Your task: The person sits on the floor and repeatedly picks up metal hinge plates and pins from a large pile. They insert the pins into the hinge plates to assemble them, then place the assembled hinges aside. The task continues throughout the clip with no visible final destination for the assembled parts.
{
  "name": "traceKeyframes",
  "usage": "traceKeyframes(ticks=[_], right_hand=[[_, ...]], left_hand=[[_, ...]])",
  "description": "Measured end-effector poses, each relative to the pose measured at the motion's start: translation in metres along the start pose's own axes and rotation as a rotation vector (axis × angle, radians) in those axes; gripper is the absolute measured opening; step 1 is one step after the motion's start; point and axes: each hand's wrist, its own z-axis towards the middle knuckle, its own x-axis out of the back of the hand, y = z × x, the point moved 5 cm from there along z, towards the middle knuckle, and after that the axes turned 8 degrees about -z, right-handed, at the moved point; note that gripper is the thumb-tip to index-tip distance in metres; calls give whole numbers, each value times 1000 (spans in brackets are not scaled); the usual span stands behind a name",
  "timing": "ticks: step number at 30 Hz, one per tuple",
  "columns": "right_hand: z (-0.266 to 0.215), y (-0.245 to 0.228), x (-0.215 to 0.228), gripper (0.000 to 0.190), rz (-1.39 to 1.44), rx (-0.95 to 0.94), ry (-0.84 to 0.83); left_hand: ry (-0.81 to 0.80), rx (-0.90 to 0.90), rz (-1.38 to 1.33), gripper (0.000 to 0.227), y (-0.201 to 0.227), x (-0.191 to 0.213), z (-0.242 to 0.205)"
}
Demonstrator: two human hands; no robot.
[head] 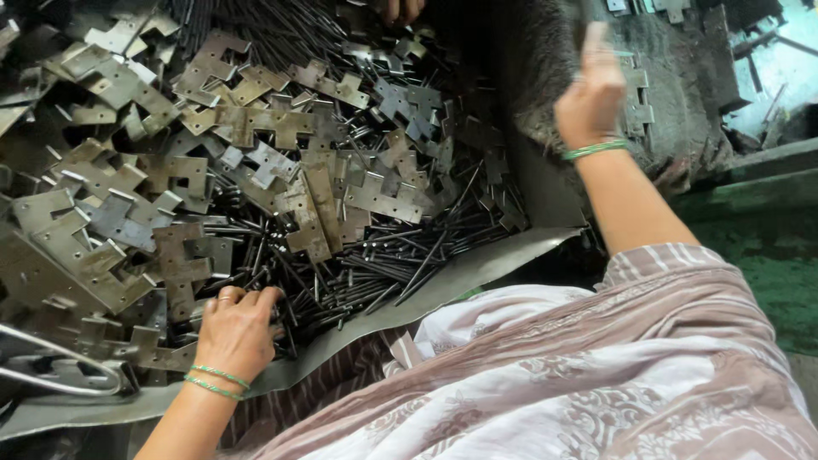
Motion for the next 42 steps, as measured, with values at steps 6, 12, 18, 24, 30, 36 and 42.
traceKeyframes(ticks=[6, 12, 18, 24, 30, 36, 42], right_hand=[[-20, 26, 1, 58, -392, -77, -426], [35, -167, 22, 42, 214, 504, -247], [1, -349, 13, 74, 196, 1218, -470], [-33, -380, 1, 76, 190, 1257, -766], [-26, -359, 14, 68, 528, 1107, -633], [10, -270, 13, 24, 1244, -255, -1021], [2, -209, 12, 18, 1876, -1021, -811]], left_hand=[[-189, 54, -29, 18, -5, -3, -12], [337, -4, -274, 11, -15, 51, 0], [394, -35, -606, 15, -11, 92, -7], [812, -377, -1083, 32, -9, 142, -39], [596, -350, -1909, 58, -38, 134, -31], [381, -242, -2245, 57, -50, 78, -36], [173, -712, -2557, 58, -37, 85, -31]])
